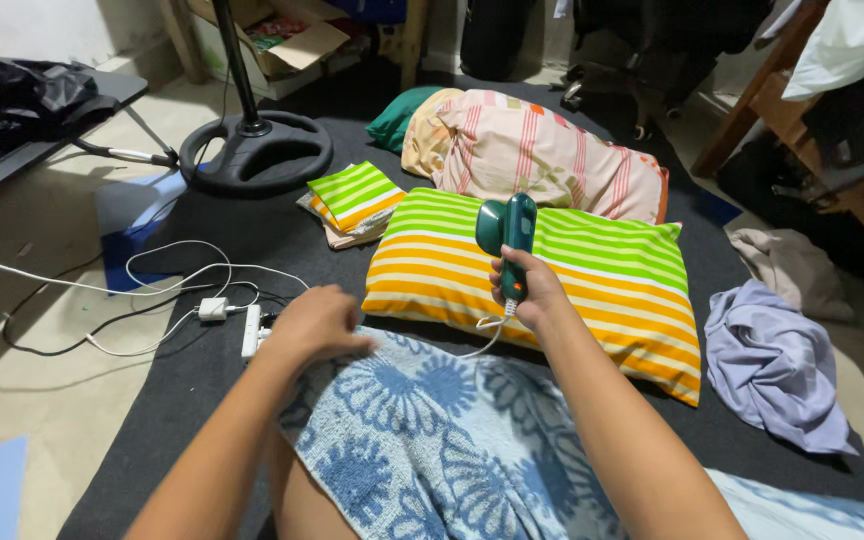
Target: The person irons a striped pillowcase using a handheld steam iron. They smooth the fabric with their hands, move the iron across the surface, and flip the pillowcase to iron the other side.
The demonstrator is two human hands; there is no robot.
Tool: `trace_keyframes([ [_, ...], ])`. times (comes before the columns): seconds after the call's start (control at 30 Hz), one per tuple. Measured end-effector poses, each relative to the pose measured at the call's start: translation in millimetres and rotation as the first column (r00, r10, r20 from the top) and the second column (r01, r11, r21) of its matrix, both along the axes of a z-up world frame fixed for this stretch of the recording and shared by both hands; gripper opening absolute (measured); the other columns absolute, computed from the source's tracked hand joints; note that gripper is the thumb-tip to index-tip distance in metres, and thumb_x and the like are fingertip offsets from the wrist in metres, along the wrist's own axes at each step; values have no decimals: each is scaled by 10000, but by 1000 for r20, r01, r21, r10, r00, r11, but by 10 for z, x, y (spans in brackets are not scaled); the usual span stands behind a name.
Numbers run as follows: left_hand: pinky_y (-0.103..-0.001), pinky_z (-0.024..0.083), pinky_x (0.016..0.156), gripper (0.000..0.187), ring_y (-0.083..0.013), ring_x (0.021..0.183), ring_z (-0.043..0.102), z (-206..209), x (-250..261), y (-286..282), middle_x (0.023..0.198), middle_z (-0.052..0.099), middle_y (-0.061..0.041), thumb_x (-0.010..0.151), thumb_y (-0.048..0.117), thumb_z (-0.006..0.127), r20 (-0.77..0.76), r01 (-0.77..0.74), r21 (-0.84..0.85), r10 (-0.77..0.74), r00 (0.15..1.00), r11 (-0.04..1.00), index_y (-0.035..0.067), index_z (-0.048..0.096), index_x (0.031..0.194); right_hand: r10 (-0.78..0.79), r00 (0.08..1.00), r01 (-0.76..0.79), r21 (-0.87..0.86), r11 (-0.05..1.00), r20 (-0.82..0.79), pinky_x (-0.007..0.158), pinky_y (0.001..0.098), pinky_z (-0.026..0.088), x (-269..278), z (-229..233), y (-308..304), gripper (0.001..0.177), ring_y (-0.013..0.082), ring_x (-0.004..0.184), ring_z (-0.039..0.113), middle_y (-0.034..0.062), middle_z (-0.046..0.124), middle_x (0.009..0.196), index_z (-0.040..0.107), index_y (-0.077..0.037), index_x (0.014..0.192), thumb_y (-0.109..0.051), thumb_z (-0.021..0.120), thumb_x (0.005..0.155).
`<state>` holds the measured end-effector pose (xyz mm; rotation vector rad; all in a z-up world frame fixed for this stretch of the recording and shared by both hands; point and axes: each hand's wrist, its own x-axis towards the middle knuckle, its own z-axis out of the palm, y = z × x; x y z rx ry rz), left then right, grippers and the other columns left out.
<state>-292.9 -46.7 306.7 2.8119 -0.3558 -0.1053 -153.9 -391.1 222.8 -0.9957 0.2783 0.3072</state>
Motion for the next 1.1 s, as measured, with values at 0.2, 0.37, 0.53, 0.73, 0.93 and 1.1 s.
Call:
trace_keyframes([
  [0.2, -452, 524, 769, 259, -350, 859, 677, -109, -407, 300, 854, 698, -144, 804, 289, 747, 102, -48, -162, 66, 993, 986, 48, 678, 873, -45, 997, 53, -123, 991, 68, 575, 385, 513, 59, -108, 8, 326, 195, 750, 667, 47, 682, 901, 608, -107, 1045, -305, 769, 842],
  [0.37, -431, 523, 706, 251, -315, 792, 653, -331, -672, 1528, 841, 684, -120, 807, 290, 734, 215, -133, -292, 201, 956, 947, 79, 663, 922, -49, 991, 62, -103, 993, 128, 586, 386, 522, 119, -122, 134, 354, 185, 769, 672, 39, 688, 921, 596, -106, 1094, -297, 770, 852],
  [0.53, -351, 589, 755, 314, -176, 824, 646, -668, -840, 2683, 910, 720, -60, 825, 341, 833, -591, -379, 40, 328, 737, 925, 126, 732, 1032, 53, 988, -26, -182, 983, 143, 610, 353, 544, 331, -206, 247, 331, 171, 797, 704, 50, 701, 918, 609, -101, 1095, -247, 747, 832],
  [0.73, -357, 548, 909, 428, -181, 1031, 730, -569, 301, 1642, 1110, 816, -88, 960, 375, 588, -167, -397, -615, 379, 910, 682, 76, 759, 1214, 125, 987, -68, -457, 887, 96, 550, 342, 513, 737, -613, 512, 240, 170, 654, 614, 71, 619, 785, 643, -62, 989, -212, 734, 825],
  [0.93, -405, 534, 960, 468, -324, 1123, 714, -2077, 2400, 31, 1188, 746, -176, 986, 416, 597, -144, -388, -711, 420, 896, 586, 34, 689, 1240, 92, 972, 80, -665, 743, 219, 494, 320, 463, 679, -605, 828, 316, 143, 557, 577, 41, 625, 688, 673, -58, 988, -281, 804, 807],
  [1.1, -470, 478, 929, 609, -475, 1092, 619, -3347, 3056, -196, 1171, 654, -321, 961, 470, 623, -49, -527, -578, 619, 784, 623, -44, 629, 1287, -4, 994, 95, -850, 518, 109, 519, 364, 522, 795, -526, 880, 384, 221, 562, 648, 109, 660, 703, 596, -44, 1080, -301, 753, 841],
])
